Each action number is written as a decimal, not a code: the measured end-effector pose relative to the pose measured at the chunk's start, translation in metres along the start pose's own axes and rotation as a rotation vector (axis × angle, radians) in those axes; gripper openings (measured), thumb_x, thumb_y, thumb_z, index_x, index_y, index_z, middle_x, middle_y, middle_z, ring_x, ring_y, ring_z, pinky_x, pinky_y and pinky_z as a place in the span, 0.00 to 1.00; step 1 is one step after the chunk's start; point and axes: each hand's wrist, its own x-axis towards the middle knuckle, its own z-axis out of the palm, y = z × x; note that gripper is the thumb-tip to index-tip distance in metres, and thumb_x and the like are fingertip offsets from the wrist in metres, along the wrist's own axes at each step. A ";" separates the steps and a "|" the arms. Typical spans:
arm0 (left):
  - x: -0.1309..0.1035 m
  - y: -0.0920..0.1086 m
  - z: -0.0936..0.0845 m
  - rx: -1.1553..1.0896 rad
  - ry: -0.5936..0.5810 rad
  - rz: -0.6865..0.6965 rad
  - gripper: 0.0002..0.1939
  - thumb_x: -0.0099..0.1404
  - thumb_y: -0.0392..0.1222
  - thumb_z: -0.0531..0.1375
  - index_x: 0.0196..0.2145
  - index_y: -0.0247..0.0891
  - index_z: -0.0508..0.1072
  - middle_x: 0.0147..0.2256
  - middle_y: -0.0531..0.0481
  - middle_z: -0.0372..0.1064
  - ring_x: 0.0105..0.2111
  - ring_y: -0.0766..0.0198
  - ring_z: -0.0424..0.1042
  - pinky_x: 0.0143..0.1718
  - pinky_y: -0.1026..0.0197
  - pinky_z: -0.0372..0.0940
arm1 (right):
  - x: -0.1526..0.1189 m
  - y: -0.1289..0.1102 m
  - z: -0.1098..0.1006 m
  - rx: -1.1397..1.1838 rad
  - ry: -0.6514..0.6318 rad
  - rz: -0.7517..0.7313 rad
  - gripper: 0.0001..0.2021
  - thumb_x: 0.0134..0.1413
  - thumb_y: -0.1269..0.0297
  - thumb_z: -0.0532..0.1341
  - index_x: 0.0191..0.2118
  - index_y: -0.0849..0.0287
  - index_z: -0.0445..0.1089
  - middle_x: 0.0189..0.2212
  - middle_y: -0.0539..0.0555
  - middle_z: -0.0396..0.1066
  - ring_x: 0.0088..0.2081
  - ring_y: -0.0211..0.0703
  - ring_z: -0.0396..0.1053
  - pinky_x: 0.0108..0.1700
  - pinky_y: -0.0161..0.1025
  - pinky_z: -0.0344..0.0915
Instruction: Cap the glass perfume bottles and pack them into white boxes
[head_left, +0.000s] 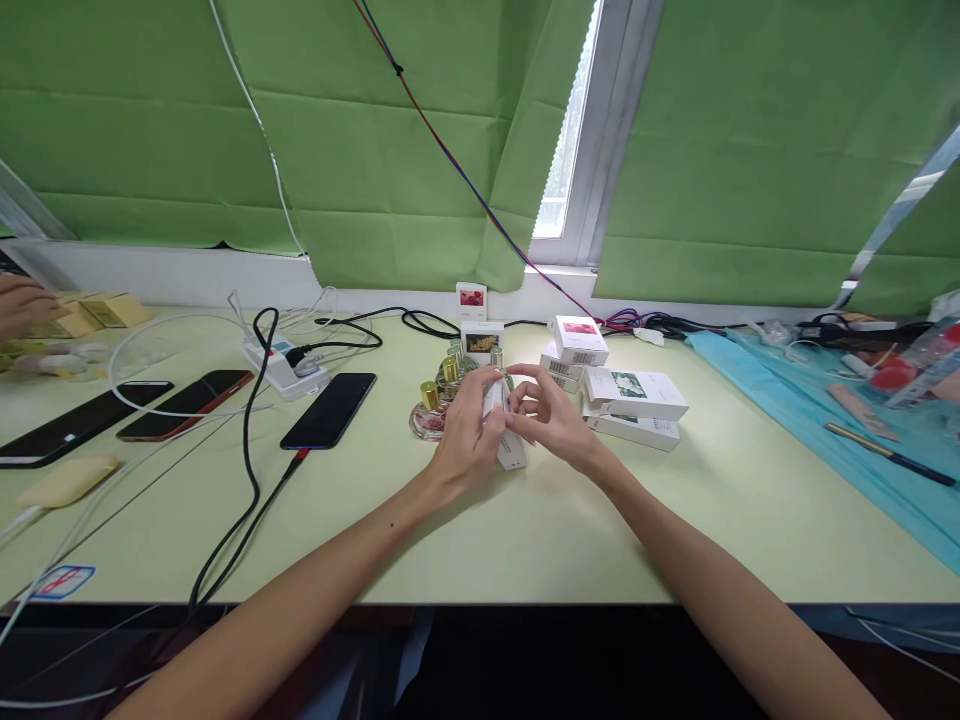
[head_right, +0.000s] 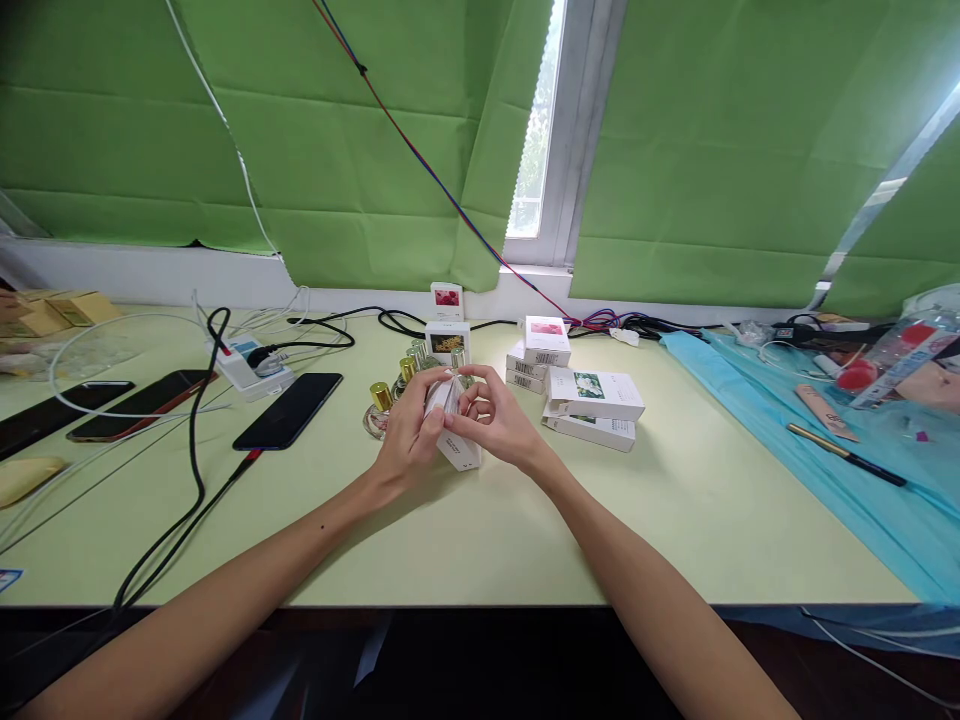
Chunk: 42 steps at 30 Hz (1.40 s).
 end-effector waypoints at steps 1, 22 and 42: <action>0.000 0.000 0.000 -0.004 0.002 -0.001 0.20 0.74 0.53 0.47 0.55 0.40 0.64 0.53 0.40 0.68 0.52 0.51 0.70 0.52 0.45 0.68 | 0.000 0.000 0.000 0.001 -0.001 0.002 0.31 0.52 0.53 0.71 0.58 0.53 0.60 0.33 0.46 0.63 0.29 0.34 0.62 0.26 0.34 0.60; -0.001 0.003 0.002 0.063 0.051 -0.033 0.20 0.73 0.50 0.47 0.55 0.39 0.66 0.53 0.39 0.70 0.51 0.50 0.72 0.51 0.45 0.69 | 0.001 0.001 0.002 0.008 0.019 0.011 0.32 0.47 0.55 0.73 0.56 0.50 0.60 0.33 0.46 0.63 0.29 0.35 0.62 0.24 0.33 0.58; 0.000 0.011 0.004 0.087 0.067 -0.093 0.19 0.69 0.41 0.48 0.54 0.39 0.66 0.51 0.41 0.71 0.50 0.51 0.73 0.50 0.46 0.69 | 0.000 0.001 0.003 -0.011 0.026 -0.004 0.29 0.49 0.58 0.72 0.56 0.51 0.62 0.32 0.46 0.63 0.29 0.35 0.62 0.27 0.34 0.61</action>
